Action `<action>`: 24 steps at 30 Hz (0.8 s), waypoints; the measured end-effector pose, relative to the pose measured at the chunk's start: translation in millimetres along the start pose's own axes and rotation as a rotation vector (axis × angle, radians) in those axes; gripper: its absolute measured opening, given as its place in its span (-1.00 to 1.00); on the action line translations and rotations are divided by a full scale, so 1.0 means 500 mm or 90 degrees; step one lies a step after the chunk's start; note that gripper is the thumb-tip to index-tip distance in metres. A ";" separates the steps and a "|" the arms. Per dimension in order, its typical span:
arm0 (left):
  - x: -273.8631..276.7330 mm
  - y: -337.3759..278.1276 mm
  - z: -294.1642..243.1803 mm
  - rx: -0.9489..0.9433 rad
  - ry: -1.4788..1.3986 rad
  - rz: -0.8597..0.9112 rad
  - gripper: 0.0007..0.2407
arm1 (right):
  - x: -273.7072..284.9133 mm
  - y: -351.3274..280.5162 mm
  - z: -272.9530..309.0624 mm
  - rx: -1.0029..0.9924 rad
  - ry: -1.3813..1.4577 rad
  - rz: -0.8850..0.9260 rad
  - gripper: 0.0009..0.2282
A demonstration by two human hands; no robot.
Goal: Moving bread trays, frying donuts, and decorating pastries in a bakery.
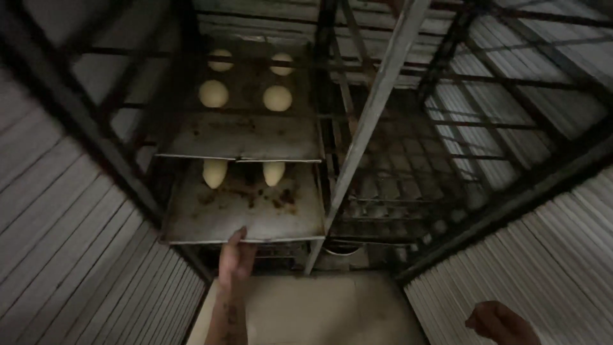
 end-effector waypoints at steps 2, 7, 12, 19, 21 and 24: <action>0.017 -0.066 0.003 -0.020 0.037 -0.054 -0.61 | 0.034 0.033 -0.058 0.070 0.075 0.115 -0.80; 0.065 -0.247 0.026 -0.067 0.049 -0.082 -0.79 | -0.047 -0.151 0.109 -0.128 0.000 0.009 -0.63; 0.092 -0.442 0.083 -0.081 -0.002 -0.068 -0.77 | 0.007 -0.128 0.049 -0.116 0.017 0.115 -0.64; 0.097 -0.743 0.115 -0.022 0.019 -0.114 -0.72 | -0.058 -0.279 0.118 -0.131 -0.010 0.165 -0.67; 0.104 -0.806 0.111 -0.073 0.011 -0.110 -0.68 | -0.072 -0.322 0.120 -0.114 0.009 0.202 -0.68; 0.196 -0.855 0.142 -0.099 0.005 -0.124 -0.57 | -0.076 -0.341 0.069 -0.095 0.024 0.240 -0.67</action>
Point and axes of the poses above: each hand's wrist, its own y-axis towards the middle knuckle, its own x-axis out of the back of the hand, z = x × y, the point moved 8 cm from there along y, towards the middle knuckle, and after that the axes turned 14 degrees about y, right-handed, at the moved point
